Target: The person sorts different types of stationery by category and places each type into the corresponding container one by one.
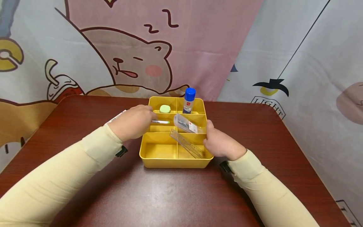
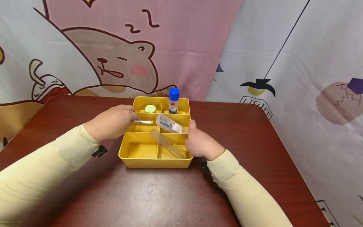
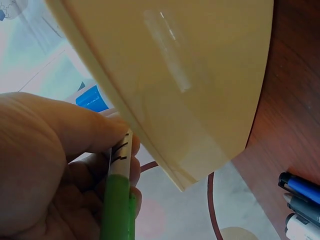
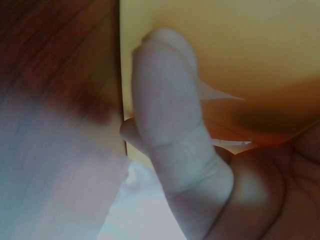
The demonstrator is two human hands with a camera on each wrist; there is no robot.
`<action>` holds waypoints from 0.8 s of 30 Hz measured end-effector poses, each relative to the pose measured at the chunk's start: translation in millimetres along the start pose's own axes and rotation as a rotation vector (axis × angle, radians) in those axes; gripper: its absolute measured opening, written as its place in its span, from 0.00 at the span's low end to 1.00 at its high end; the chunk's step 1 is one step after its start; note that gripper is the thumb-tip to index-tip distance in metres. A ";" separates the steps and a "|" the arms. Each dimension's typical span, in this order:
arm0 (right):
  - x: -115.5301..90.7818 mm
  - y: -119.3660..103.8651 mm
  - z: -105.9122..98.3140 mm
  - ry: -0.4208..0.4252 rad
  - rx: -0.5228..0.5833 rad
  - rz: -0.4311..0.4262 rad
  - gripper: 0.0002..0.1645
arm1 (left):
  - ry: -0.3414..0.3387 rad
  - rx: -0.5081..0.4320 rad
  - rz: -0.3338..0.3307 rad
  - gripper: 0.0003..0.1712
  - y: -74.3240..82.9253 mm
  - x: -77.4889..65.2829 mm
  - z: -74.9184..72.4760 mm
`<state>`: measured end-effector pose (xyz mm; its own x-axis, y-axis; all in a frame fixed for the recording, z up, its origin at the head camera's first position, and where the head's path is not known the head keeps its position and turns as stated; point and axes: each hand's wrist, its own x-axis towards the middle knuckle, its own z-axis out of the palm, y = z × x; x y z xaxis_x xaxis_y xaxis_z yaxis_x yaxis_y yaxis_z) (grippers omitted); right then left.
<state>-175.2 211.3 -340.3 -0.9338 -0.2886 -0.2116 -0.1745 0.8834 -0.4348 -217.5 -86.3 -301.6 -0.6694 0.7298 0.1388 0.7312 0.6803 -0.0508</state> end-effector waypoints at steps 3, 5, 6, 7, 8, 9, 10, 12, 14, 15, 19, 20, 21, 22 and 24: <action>-0.1 -0.3 0.2 0.001 -0.005 -0.001 0.33 | 0.003 -0.001 0.007 0.13 -0.2 1.0 2.1; 0.0 -0.5 0.1 -0.004 -0.006 0.006 0.34 | -0.002 -0.003 0.003 0.13 -0.1 1.7 3.0; 0.1 -0.7 -0.1 -0.006 -0.006 0.011 0.34 | -0.006 -0.004 0.000 0.13 0.1 2.1 3.2; 0.1 -0.8 -0.2 -0.010 -0.007 0.016 0.34 | -0.010 -0.004 -0.003 0.13 0.4 2.4 3.3; 0.1 -0.8 -0.4 -0.014 -0.005 0.017 0.34 | -0.015 -0.004 -0.007 0.13 0.7 2.7 3.5; 0.1 -0.8 -0.5 -0.017 -0.004 0.018 0.34 | -0.018 -0.002 -0.010 0.13 1.0 3.2 3.5; 0.1 -0.8 -0.6 -0.019 -0.004 0.020 0.34 | -0.021 -0.002 -0.011 0.13 1.3 3.5 3.6; 0.1 -0.7 -0.7 -0.021 0.000 0.024 0.35 | -0.026 0.001 -0.010 0.13 1.8 4.3 3.9; 0.1 -0.7 -0.8 -0.023 0.004 0.026 0.35 | -0.032 0.009 -0.009 0.13 2.3 5.2 4.2; 0.1 -0.8 -0.8 -0.024 0.002 0.027 0.35 | -0.034 0.011 -0.009 0.13 2.6 5.7 4.1; 0.5 -0.8 -0.9 -0.022 -0.008 0.028 0.35 | -0.054 0.019 -0.014 0.12 3.8 7.1 4.0; 0.6 -0.8 -0.9 -0.021 -0.010 0.027 0.35 | -0.058 0.020 -0.014 0.12 4.2 7.5 4.0; 0.7 -0.8 -1.0 -0.021 -0.012 0.028 0.35 | -0.062 0.020 -0.014 0.12 4.5 8.0 4.0; 0.7 -0.9 -1.0 -0.020 -0.015 0.028 0.35 | -0.066 0.020 -0.013 0.13 4.7 8.5 4.3; 0.6 -1.2 -1.3 -0.021 -0.015 0.027 0.36 | -0.074 0.021 -0.014 0.13 5.1 9.7 5.2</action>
<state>-175.9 210.5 -338.8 -0.9316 -0.2716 -0.2414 -0.1537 0.8965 -0.4156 -220.9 -75.5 -305.6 -0.6878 0.7229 0.0664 0.7195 0.6910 -0.0701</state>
